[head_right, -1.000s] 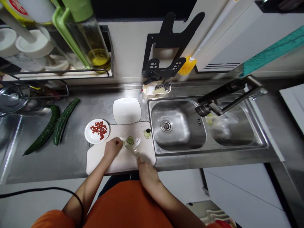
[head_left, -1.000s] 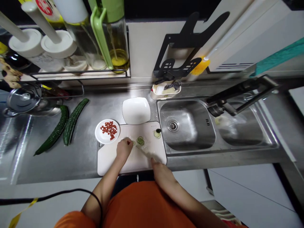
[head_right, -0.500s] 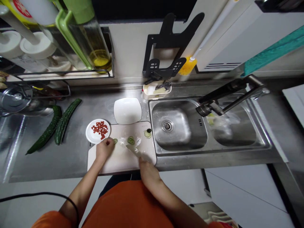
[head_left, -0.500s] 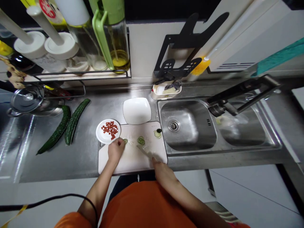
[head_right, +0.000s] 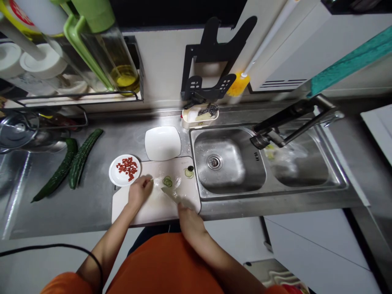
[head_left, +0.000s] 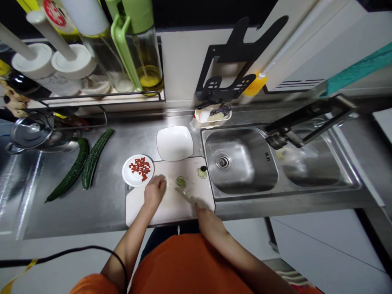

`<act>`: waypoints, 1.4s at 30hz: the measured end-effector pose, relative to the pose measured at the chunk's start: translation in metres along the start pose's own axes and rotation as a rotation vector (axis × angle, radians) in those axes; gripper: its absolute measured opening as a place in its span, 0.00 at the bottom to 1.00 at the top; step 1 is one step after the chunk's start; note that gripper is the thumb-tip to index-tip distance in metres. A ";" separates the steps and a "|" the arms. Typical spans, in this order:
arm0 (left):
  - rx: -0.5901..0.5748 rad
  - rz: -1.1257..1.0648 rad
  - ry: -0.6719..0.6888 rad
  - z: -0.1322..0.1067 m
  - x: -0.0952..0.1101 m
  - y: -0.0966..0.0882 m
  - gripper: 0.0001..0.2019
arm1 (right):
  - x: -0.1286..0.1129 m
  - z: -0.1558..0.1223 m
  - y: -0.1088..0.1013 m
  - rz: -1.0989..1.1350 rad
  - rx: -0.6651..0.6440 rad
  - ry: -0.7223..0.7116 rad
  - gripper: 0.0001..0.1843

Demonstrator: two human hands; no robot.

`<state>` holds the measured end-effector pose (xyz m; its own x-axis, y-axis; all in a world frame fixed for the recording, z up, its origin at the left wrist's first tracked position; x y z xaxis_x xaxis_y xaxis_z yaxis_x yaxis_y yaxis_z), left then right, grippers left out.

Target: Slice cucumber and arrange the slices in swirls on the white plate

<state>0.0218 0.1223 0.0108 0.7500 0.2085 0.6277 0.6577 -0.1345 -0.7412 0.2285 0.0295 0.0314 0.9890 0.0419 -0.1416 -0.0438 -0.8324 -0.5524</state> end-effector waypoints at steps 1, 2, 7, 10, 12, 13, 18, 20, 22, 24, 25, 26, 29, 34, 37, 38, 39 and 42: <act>-0.051 -0.021 0.027 0.003 0.008 0.006 0.07 | 0.000 0.000 -0.001 -0.006 0.001 0.005 0.29; -0.104 -0.044 0.051 0.006 0.016 0.013 0.07 | 0.000 0.000 -0.001 -0.012 0.005 0.011 0.28; -0.295 -0.089 0.038 0.019 0.040 0.045 0.04 | -0.002 -0.001 -0.003 -0.012 -0.008 0.027 0.28; -0.355 -0.039 0.008 0.025 0.042 0.060 0.05 | -0.002 -0.002 -0.004 -0.008 -0.001 0.025 0.27; -0.373 -0.013 0.012 0.027 0.042 0.066 0.05 | -0.002 -0.002 -0.004 -0.006 0.008 0.021 0.26; -0.378 -0.007 0.017 0.027 0.042 0.068 0.06 | -0.001 -0.002 -0.004 -0.006 0.009 0.021 0.26; -0.383 -0.003 0.045 0.029 0.043 0.073 0.06 | -0.001 -0.003 -0.005 -0.016 0.013 0.020 0.25; -0.387 -0.001 0.040 0.029 0.043 0.074 0.06 | -0.002 -0.004 -0.007 -0.012 0.014 0.019 0.25; -0.391 -0.002 0.033 0.029 0.043 0.074 0.06 | -0.001 -0.005 -0.008 -0.010 0.019 0.024 0.25; -0.390 -0.010 0.036 0.030 0.043 0.074 0.06 | -0.002 -0.005 -0.009 -0.005 0.019 0.019 0.25; -0.388 -0.011 0.042 0.030 0.044 0.073 0.06 | -0.002 -0.005 -0.009 -0.002 0.018 0.016 0.25; -0.386 -0.010 0.056 0.030 0.045 0.073 0.05 | -0.002 -0.005 -0.009 -0.001 0.016 0.016 0.25; -0.391 0.016 0.130 0.029 0.051 0.071 0.05 | -0.001 -0.004 -0.007 -0.005 0.012 0.022 0.26; -0.334 0.020 0.173 0.031 0.053 0.061 0.06 | 0.000 -0.003 -0.006 -0.007 0.017 0.019 0.26; -0.268 0.015 0.110 0.035 0.046 0.054 0.08 | -0.001 -0.003 -0.006 0.001 0.018 0.011 0.26; -0.261 0.018 0.092 0.035 0.044 0.053 0.08 | -0.001 -0.003 -0.006 0.003 0.016 0.011 0.26; -0.256 0.021 0.075 0.036 0.043 0.054 0.08 | -0.001 -0.003 -0.005 0.004 0.011 0.012 0.26; -0.254 0.026 0.021 0.036 0.038 0.057 0.05 | 0.000 -0.002 -0.004 -0.001 0.006 0.016 0.25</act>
<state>0.0852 0.1578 -0.0168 0.7664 0.1819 0.6161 0.6327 -0.3790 -0.6753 0.2292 0.0314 0.0351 0.9913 0.0340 -0.1275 -0.0432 -0.8293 -0.5572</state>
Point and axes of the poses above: each hand's wrist, its own z-axis towards the middle knuckle, its own y-axis out of the palm, x = y × z, the point moved 9 cm from there along z, towards the middle knuckle, and after that the axes turned 7 degrees about -z, right-handed, at the moved point
